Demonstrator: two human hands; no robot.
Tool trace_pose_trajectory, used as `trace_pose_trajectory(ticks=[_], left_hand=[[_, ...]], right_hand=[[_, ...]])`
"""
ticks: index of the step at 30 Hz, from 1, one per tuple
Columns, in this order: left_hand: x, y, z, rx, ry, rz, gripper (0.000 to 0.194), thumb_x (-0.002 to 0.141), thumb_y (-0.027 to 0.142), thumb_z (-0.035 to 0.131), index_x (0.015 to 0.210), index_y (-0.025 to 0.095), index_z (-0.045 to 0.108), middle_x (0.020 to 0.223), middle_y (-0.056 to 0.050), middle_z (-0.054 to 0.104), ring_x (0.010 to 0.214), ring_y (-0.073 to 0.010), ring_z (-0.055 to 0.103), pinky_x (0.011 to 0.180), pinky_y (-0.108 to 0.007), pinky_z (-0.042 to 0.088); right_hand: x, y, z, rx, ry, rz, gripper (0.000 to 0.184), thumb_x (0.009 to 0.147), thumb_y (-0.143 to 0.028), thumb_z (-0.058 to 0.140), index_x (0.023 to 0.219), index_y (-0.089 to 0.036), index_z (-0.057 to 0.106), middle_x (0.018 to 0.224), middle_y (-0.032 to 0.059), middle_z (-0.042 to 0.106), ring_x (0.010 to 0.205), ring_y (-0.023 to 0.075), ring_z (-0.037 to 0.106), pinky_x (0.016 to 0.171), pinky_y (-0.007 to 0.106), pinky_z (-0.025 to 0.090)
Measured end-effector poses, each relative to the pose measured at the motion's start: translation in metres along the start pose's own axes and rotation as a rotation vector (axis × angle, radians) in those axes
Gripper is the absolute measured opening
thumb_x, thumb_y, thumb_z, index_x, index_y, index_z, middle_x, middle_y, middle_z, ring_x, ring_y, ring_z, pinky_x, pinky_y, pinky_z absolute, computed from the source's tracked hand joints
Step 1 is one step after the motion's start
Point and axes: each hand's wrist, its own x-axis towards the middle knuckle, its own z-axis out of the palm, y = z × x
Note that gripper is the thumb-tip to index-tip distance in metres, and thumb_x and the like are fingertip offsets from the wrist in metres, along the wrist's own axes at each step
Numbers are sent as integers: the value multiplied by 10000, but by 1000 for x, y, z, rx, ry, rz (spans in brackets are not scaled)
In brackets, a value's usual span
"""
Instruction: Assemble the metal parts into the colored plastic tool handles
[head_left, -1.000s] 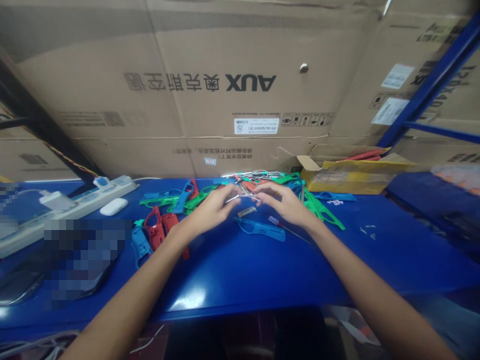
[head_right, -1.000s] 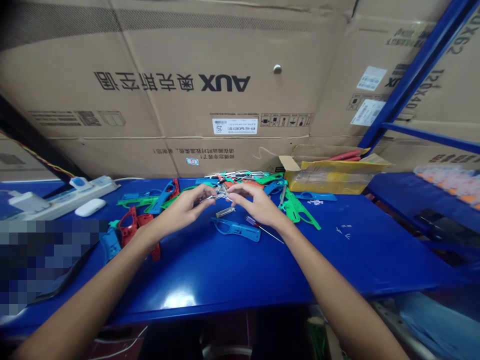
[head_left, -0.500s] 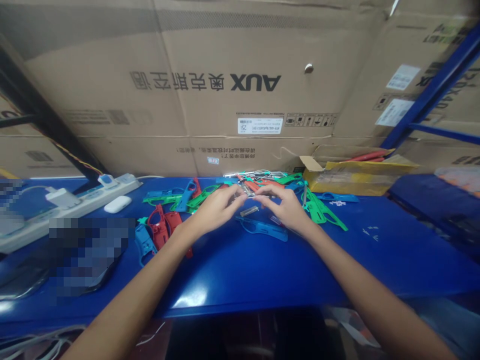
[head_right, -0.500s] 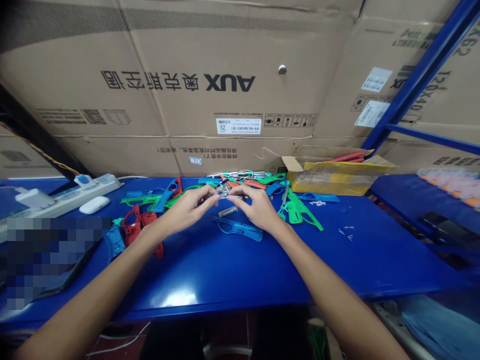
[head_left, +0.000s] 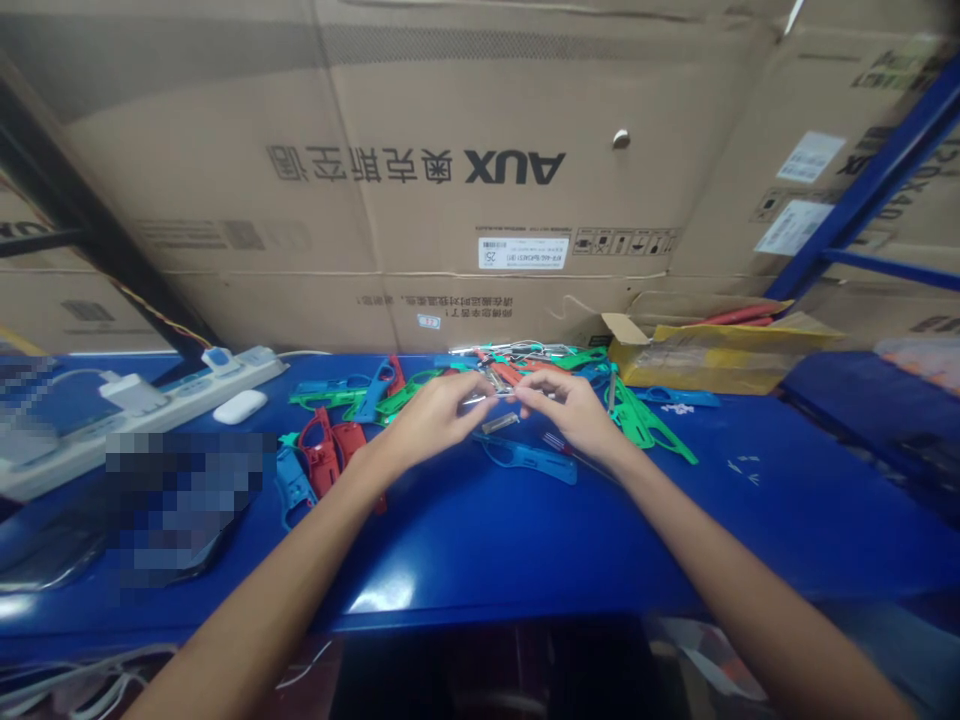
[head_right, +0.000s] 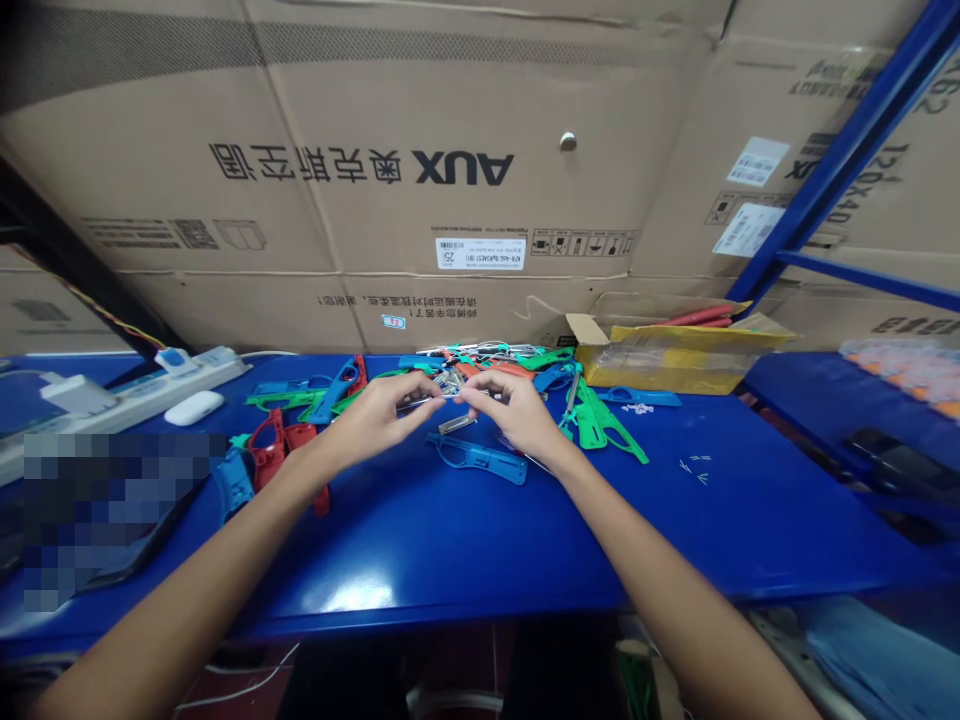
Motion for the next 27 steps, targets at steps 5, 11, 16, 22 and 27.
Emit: trace_pose_trajectory(ticks=[5,11,16,22,27], left_hand=[[0,3,-2,33,28,37,188,1008,304,519,1007,192,670,950,-31,731,795,-163,653,712,-285,460],[-1,9,-1,82,101,27,225,1026,319,484,1008,193,669,963,-40,733,801,-164,662,714,-285,474],[-3,13,1,122,154,-41,231,1023,346,489,1005,200,666,914,-30,747,772,-164,677,703,-280,474],[-4,17,4,32,159,-151,225,1049,356,422,1054,211,594,888,-4,747,710,-142,663,678,-259,450],[-4,20,7,-71,133,-204,242,1069,370,358,984,224,532,861,14,728,677,-141,626,672,-269,421]], right_hand=[[1,2,1,39,32,10,267,841,-468,718,854,-204,684,731,-7,666,681,144,611,685,298,502],[0,1,4,58,49,48,285,840,-491,718,845,-208,682,728,-2,663,644,140,605,644,297,516],[0,3,5,92,21,90,285,840,-486,719,867,-208,668,767,9,692,605,122,599,580,279,511],[-1,-1,4,128,-11,102,270,847,-477,711,916,-222,655,813,23,729,589,117,607,531,266,498],[-2,-3,4,138,6,116,260,850,-466,715,916,-224,648,789,8,717,537,98,563,504,258,485]])
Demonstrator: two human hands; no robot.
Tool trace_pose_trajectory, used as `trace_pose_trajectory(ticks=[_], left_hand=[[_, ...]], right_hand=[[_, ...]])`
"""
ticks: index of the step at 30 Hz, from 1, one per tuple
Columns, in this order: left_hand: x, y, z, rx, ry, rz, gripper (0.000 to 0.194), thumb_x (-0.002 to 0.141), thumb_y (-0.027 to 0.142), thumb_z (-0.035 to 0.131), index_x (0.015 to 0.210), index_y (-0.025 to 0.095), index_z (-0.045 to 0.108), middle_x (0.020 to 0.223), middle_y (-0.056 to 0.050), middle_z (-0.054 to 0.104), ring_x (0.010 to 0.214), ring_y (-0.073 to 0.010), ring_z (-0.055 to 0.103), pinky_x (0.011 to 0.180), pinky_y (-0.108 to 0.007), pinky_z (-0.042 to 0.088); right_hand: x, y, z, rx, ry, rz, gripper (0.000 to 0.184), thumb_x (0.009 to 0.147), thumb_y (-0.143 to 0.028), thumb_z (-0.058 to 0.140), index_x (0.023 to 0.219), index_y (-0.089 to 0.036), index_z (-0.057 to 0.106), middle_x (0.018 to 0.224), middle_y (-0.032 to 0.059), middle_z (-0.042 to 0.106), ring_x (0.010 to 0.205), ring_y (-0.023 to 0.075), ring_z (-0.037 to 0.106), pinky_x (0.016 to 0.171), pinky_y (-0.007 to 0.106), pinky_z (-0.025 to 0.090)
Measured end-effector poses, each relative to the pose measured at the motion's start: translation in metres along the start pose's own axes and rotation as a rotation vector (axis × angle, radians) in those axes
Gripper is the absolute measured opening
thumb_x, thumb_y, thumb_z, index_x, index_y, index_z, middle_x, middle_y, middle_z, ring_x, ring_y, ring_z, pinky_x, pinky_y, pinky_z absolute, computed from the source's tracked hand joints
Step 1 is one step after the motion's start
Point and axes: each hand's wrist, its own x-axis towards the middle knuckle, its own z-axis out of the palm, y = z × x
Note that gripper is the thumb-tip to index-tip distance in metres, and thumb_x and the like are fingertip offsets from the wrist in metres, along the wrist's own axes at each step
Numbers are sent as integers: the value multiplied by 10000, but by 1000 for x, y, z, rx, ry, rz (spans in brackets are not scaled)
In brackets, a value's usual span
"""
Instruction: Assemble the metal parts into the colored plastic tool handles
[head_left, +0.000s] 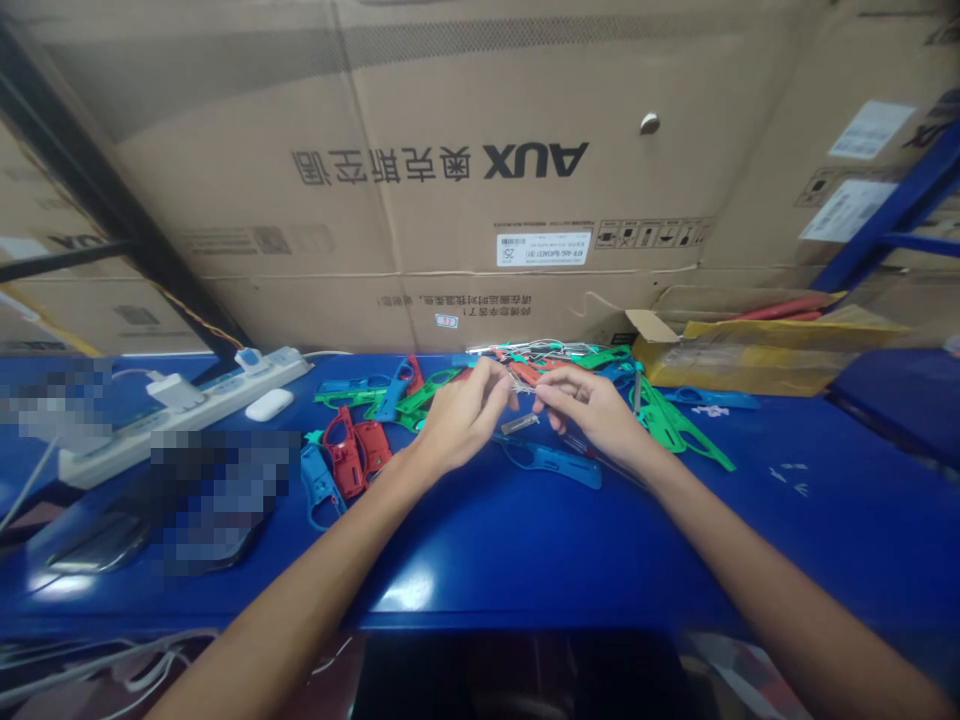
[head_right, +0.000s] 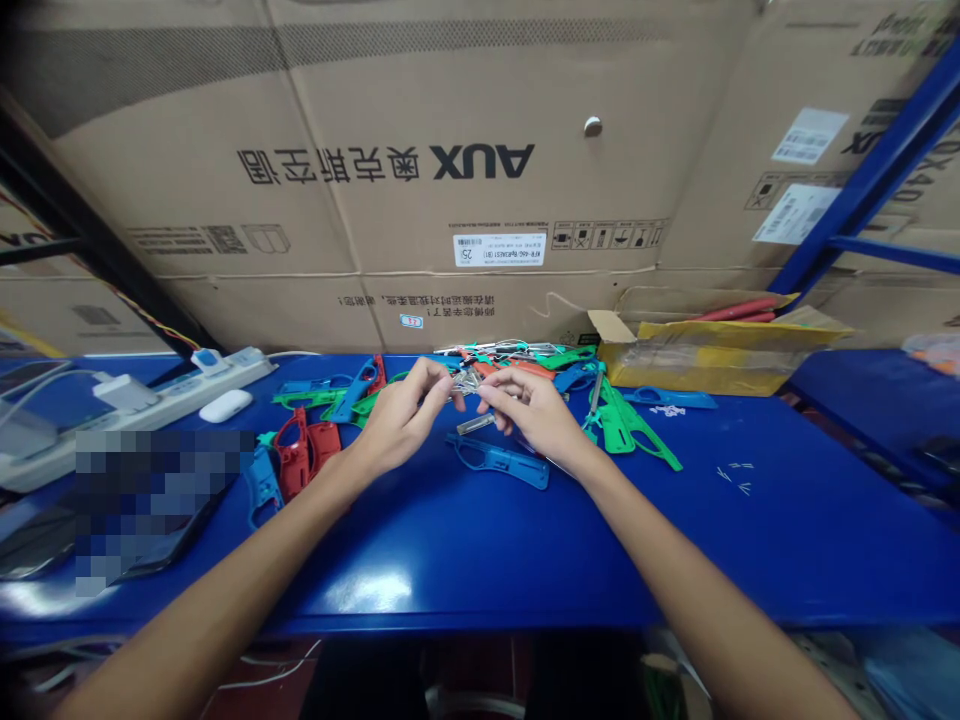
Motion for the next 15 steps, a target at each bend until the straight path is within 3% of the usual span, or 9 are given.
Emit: trace_pose_trajectory(ticks=[7,11,15], left_hand=[[-1,-4,5,-168,-32,-30,282,1066,438,348,942,232,496,879,12,705,702,-134,601,665,-269,427],[-1,-5,7,-70,-24,17,270,993,488,529,951,225,483,859,15,684,705,-134,603,692,-271,435],[1,-1,6,69,10,-10,258,1036,455,443,943,221,497,778,25,679,632,-132,594,640,-266,403]], right_hand=[[0,1,0,14,-2,14,264,850,-461,718,913,-210,665,782,8,721,534,92,561,494,243,483],[-1,0,1,21,34,-5,276,822,-461,747,890,-204,675,746,4,712,520,92,551,484,240,476],[-2,-4,2,6,30,-3,282,826,-475,738,882,-206,675,743,5,711,520,98,555,477,247,470]])
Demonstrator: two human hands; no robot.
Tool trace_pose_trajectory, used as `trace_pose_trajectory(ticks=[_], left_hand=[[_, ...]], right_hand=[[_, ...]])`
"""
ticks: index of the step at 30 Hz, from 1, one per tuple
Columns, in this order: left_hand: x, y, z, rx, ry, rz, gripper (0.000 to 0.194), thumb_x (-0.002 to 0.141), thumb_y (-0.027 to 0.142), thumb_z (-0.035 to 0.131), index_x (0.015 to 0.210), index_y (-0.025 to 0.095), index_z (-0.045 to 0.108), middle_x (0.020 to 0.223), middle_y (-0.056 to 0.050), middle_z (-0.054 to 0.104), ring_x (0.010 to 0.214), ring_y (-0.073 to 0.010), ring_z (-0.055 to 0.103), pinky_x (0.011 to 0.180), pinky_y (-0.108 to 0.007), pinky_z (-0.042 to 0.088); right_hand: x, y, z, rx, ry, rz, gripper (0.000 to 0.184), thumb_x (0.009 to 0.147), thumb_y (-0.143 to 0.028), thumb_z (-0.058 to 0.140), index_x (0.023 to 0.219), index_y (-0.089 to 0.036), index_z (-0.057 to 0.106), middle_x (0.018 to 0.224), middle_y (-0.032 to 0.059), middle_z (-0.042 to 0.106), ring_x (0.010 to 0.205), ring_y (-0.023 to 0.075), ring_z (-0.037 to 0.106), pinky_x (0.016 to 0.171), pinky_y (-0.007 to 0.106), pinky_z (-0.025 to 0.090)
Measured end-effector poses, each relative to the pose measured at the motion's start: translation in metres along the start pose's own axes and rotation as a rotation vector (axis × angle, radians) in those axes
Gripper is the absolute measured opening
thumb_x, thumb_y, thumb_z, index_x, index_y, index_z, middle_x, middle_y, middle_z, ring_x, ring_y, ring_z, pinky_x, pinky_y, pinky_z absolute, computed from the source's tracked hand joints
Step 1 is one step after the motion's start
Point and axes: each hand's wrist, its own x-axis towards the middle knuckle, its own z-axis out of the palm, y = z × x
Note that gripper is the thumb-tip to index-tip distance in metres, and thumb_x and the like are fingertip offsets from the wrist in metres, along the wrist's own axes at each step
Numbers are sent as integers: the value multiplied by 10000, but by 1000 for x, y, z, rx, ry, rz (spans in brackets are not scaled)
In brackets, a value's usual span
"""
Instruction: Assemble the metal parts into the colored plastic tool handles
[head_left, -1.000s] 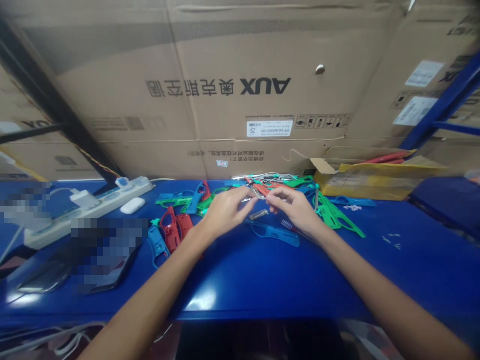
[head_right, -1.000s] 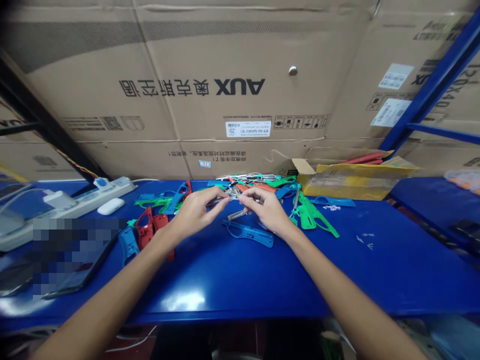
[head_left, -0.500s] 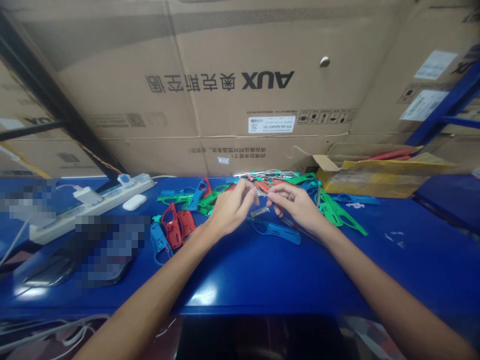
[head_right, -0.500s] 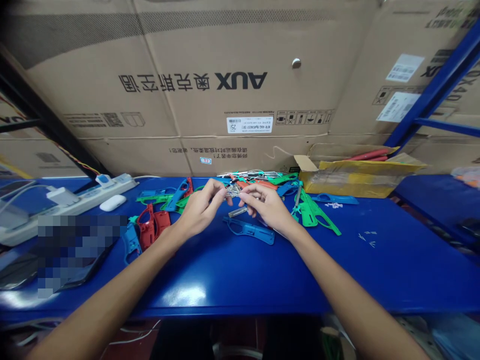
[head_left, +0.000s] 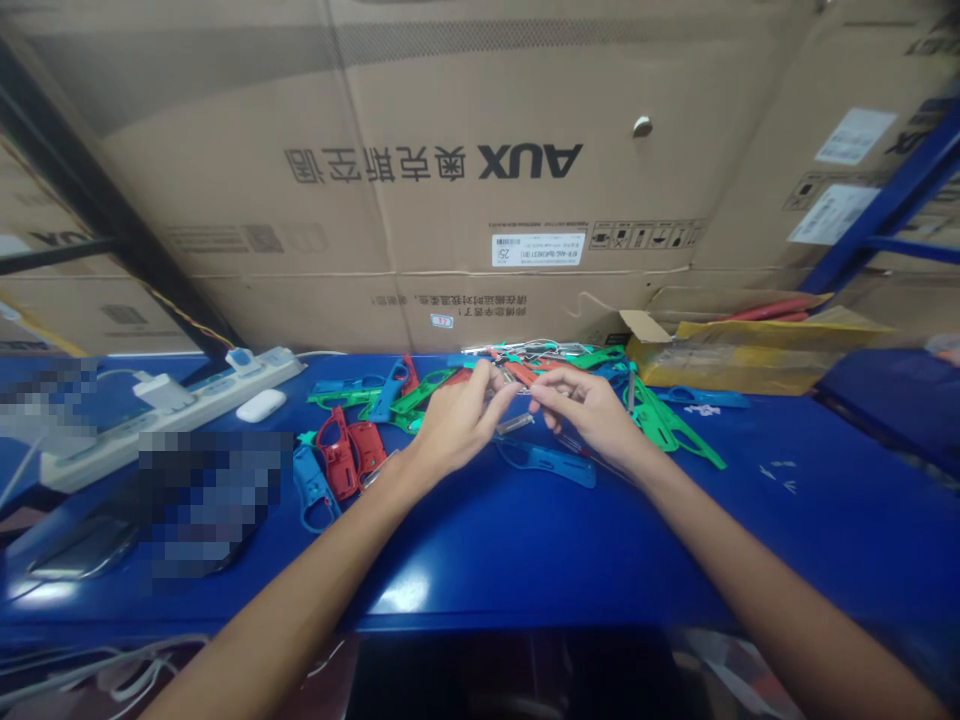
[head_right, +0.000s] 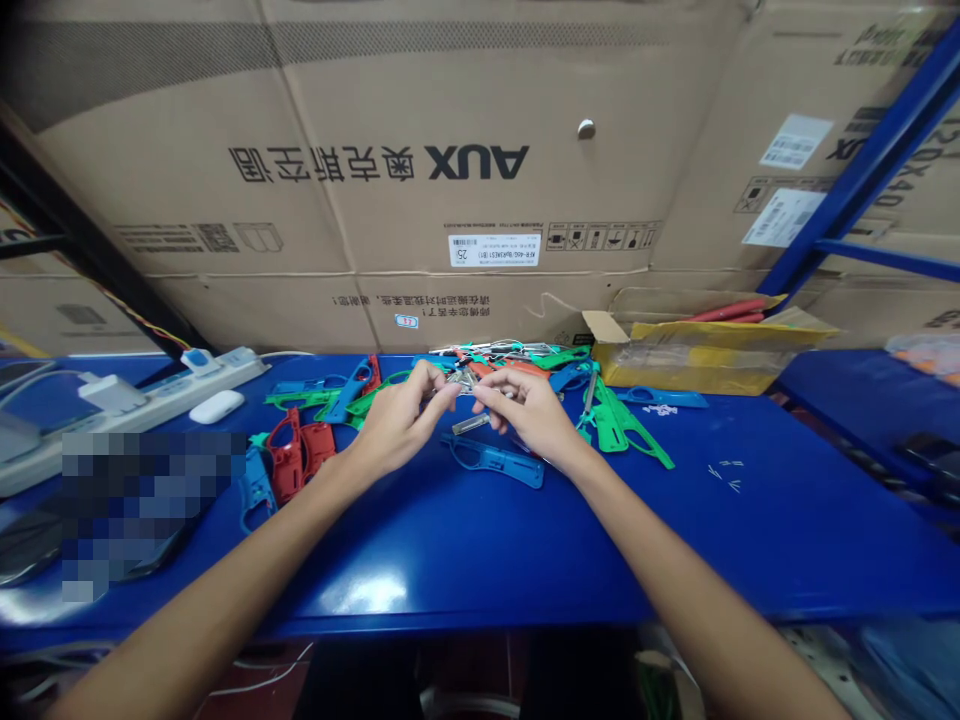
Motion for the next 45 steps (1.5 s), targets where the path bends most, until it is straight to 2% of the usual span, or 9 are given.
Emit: trace_pose_trajectory(ticks=[8,16,20,23,26,32,36,40,45], left_hand=[[2,3,2,-39,75,-70,269,1066,396,355,894,225,471,713,26,642,618,-144,590,642,-277,401],[0,3,4,-43,52,-148,253,1075,376,309,956,226,474,723,24,662,622,-154,600,642,-283,394],[3,-2,-1,-39,-38,-35,197,1041,399,440,1004,214,497,849,-2,680,688,-150,611,657,-275,402],[6,-12,-3,-59,-34,19,210,1009,413,532,975,207,505,911,-12,658,749,-147,593,676,-268,406],[9,-22,-5,-73,-57,35,217,990,411,580,956,207,516,898,-4,631,783,-151,571,707,-276,414],[9,-30,-7,-118,-110,77,194,1026,402,505,1034,208,509,1004,-36,624,889,-173,587,790,-308,456],[8,-31,-10,-159,-146,153,146,1038,315,456,1123,200,483,1143,-83,608,1045,-197,592,903,-343,478],[10,-31,-13,-162,-182,283,104,1022,244,471,1086,190,533,1198,-106,596,1124,-210,586,962,-370,476],[12,-28,-16,-120,-354,352,91,976,232,573,1011,190,645,1062,-67,660,1021,-201,620,925,-361,490]], right_hand=[[-3,-7,4,-88,-51,-6,293,884,-484,674,853,-193,658,607,-22,640,489,94,537,476,233,446],[-4,-5,6,-114,-66,-4,288,881,-479,666,889,-192,637,767,11,706,544,96,564,516,241,468],[-3,-4,-5,-350,-73,-77,226,914,-403,637,1004,-198,661,812,20,719,616,134,622,571,267,474],[-1,-2,-18,-704,-70,-232,191,896,-307,670,1056,-203,688,899,31,740,732,168,664,688,300,479],[-1,-2,-26,-849,-71,-285,160,930,-295,640,1056,-207,682,930,28,743,756,171,665,702,296,467],[-1,-2,-27,-926,-44,-300,163,964,-337,606,1026,-215,694,884,24,754,710,167,661,670,282,448],[-4,-11,-26,-1129,-46,-273,168,979,-314,586,992,-219,724,880,35,773,740,196,694,637,289,424],[-27,-16,-16,-1361,6,-236,177,990,-309,578,1013,-217,728,961,57,784,784,234,717,586,302,412],[-74,7,11,-1387,220,-259,215,1012,-259,531,1072,-189,725,949,68,776,855,234,701,620,307,464]])
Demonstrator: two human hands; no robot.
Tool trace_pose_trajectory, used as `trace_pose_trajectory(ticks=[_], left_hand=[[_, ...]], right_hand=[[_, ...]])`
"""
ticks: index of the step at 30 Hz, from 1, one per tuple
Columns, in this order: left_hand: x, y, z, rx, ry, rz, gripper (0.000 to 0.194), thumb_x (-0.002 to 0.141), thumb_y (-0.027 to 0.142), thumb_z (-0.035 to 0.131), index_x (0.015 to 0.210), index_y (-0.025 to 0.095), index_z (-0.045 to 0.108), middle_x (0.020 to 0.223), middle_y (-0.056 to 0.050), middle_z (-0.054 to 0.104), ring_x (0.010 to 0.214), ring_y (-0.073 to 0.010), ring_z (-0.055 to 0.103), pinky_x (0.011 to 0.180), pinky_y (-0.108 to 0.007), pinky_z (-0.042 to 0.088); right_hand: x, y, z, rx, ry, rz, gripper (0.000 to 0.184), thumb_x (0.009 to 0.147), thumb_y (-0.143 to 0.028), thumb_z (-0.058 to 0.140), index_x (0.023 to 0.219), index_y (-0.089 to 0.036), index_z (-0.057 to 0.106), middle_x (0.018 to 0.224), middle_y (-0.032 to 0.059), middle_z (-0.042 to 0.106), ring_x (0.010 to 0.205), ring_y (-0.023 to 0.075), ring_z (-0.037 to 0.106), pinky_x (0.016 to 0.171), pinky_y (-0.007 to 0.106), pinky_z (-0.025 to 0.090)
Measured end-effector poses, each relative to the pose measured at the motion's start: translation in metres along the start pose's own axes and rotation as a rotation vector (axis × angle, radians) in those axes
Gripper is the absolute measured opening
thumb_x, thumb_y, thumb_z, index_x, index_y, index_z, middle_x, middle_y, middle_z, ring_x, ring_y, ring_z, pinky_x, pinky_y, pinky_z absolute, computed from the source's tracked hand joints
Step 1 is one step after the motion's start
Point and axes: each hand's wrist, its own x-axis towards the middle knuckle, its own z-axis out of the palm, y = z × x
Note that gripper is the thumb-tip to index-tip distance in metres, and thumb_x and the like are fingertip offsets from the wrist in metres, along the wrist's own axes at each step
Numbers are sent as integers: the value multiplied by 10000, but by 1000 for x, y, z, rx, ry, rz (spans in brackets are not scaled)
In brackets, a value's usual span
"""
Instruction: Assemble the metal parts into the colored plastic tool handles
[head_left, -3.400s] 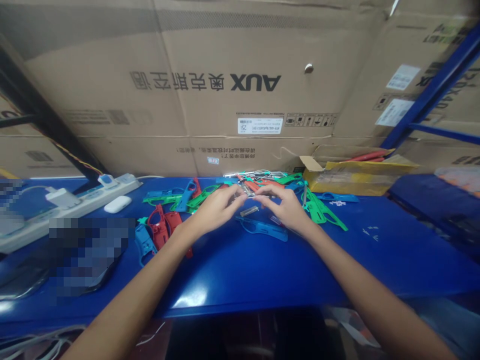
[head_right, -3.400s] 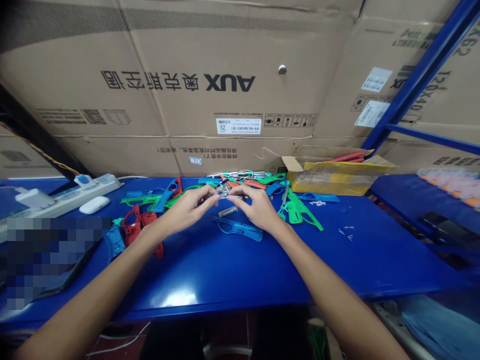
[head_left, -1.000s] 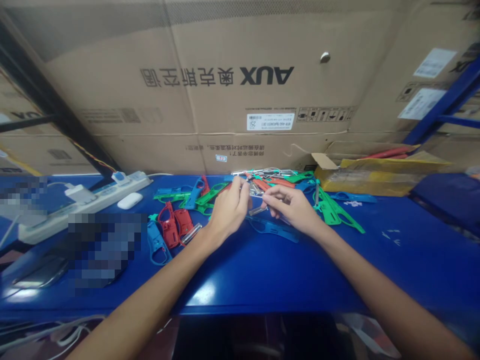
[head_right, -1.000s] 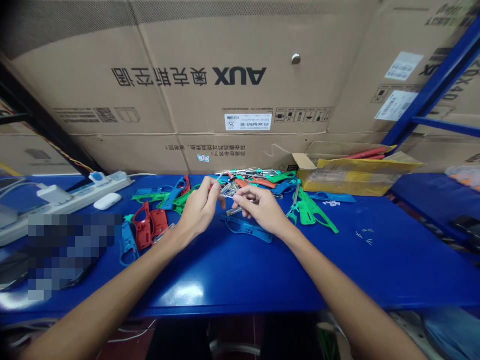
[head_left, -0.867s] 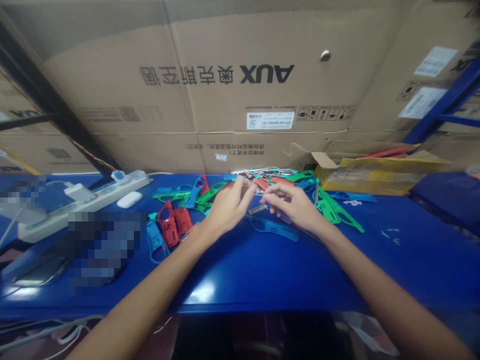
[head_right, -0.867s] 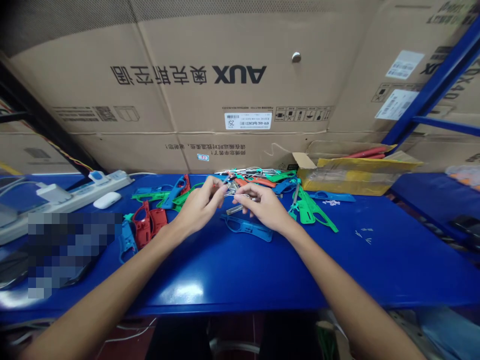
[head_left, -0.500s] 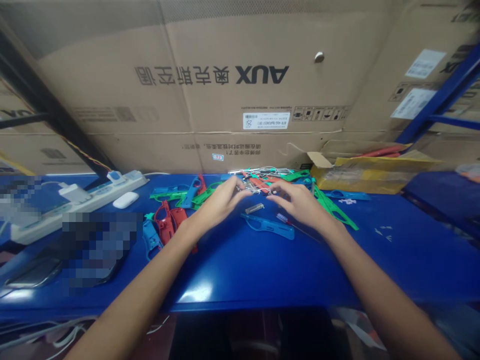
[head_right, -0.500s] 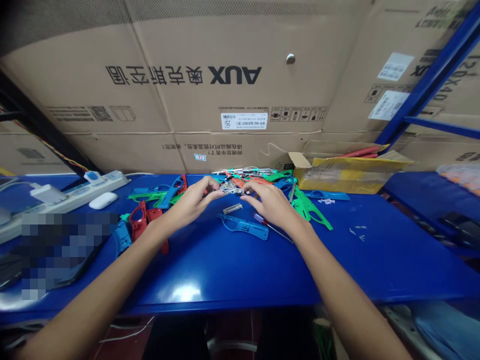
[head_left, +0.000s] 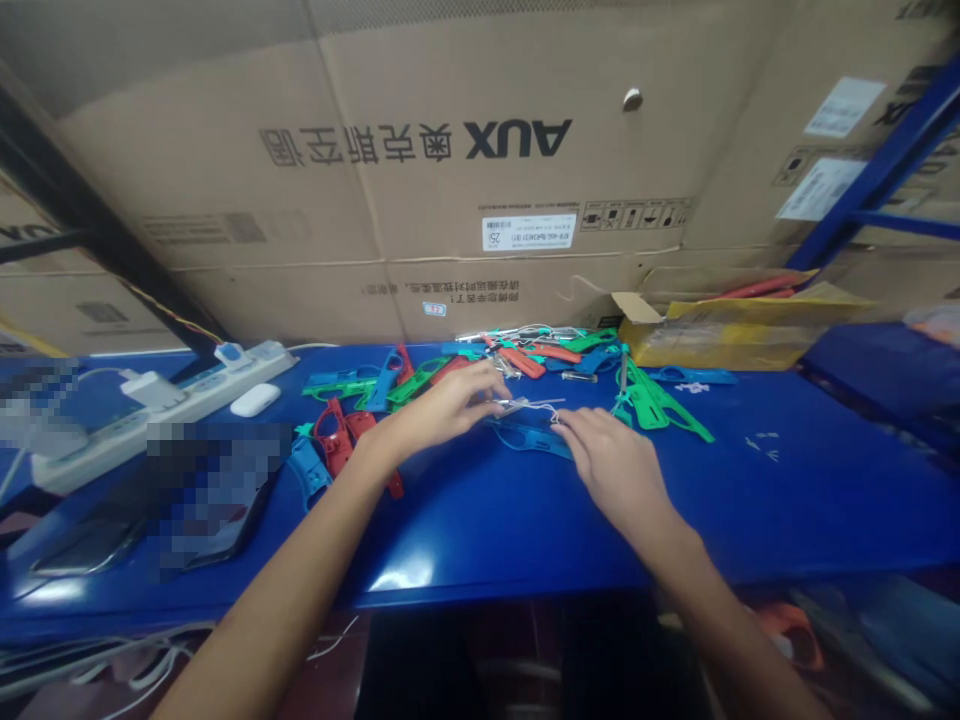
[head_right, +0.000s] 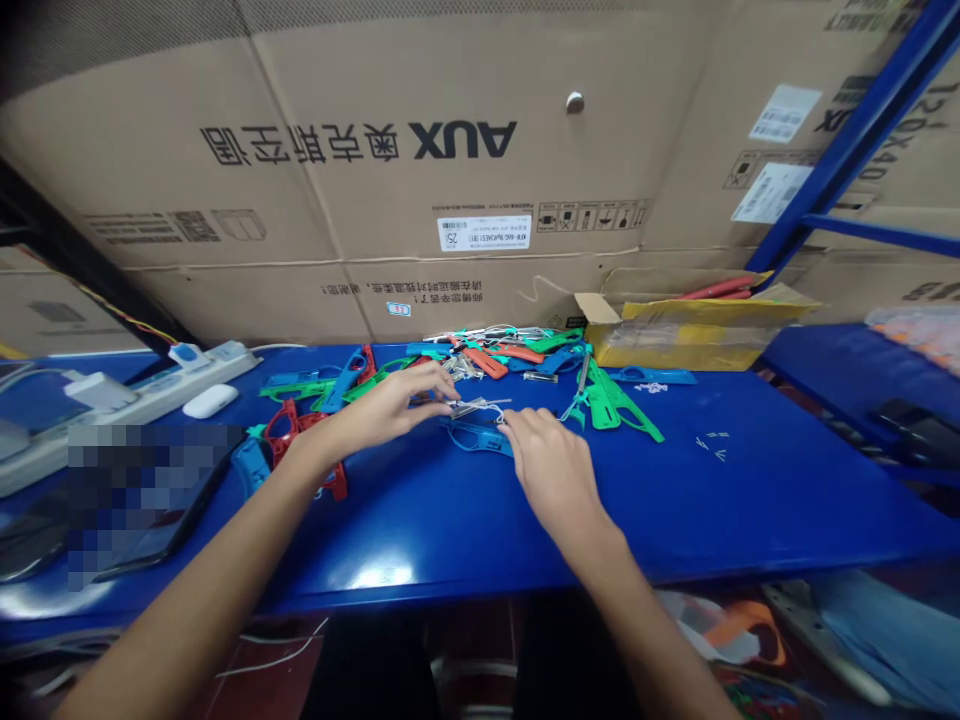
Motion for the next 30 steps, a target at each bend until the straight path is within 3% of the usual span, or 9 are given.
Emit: trace_pose_trajectory(ticks=[3,7,14,20,24,30], left_hand=[[-1,-2,0,-66,-96,-79,106,939,219,618,1012,174,681,1012,-58,699,920,-174,650,851,-309,506],[-2,-8,0,-87,-120,-161,96,899,225,658,956,164,705,942,-45,728,856,-160,663,792,-273,506],[-2,-17,0,-45,-184,-140,119,884,273,665,919,188,740,980,-55,736,956,-193,669,894,-337,508],[-3,-25,4,2,-210,-162,114,868,267,680,929,202,750,968,-48,749,924,-195,674,867,-333,505],[-2,-21,7,-6,-204,-147,110,885,260,671,933,200,750,944,-50,749,896,-192,682,862,-322,504],[2,-6,19,18,-202,-121,153,934,260,616,974,178,738,964,-64,721,865,-185,672,828,-311,506]], right_hand=[[-18,-12,11,39,48,14,260,1032,-257,483,1066,-171,726,975,80,776,876,231,688,676,311,499],[-20,-15,17,108,30,54,257,1028,-265,489,1075,-175,724,978,81,772,909,244,677,734,326,524],[-20,-9,21,236,-27,44,336,1033,-217,419,1200,-162,705,1106,136,753,1005,284,660,884,427,534],[-20,-14,17,323,-27,110,287,1034,-243,413,1073,-216,696,969,101,736,937,261,662,811,384,534],[-20,-13,15,349,-32,109,210,1022,-255,469,997,-217,674,968,91,728,948,266,651,823,380,512],[-29,7,16,435,-15,106,114,971,-209,564,1019,-206,668,1016,80,732,984,267,641,901,419,488]])
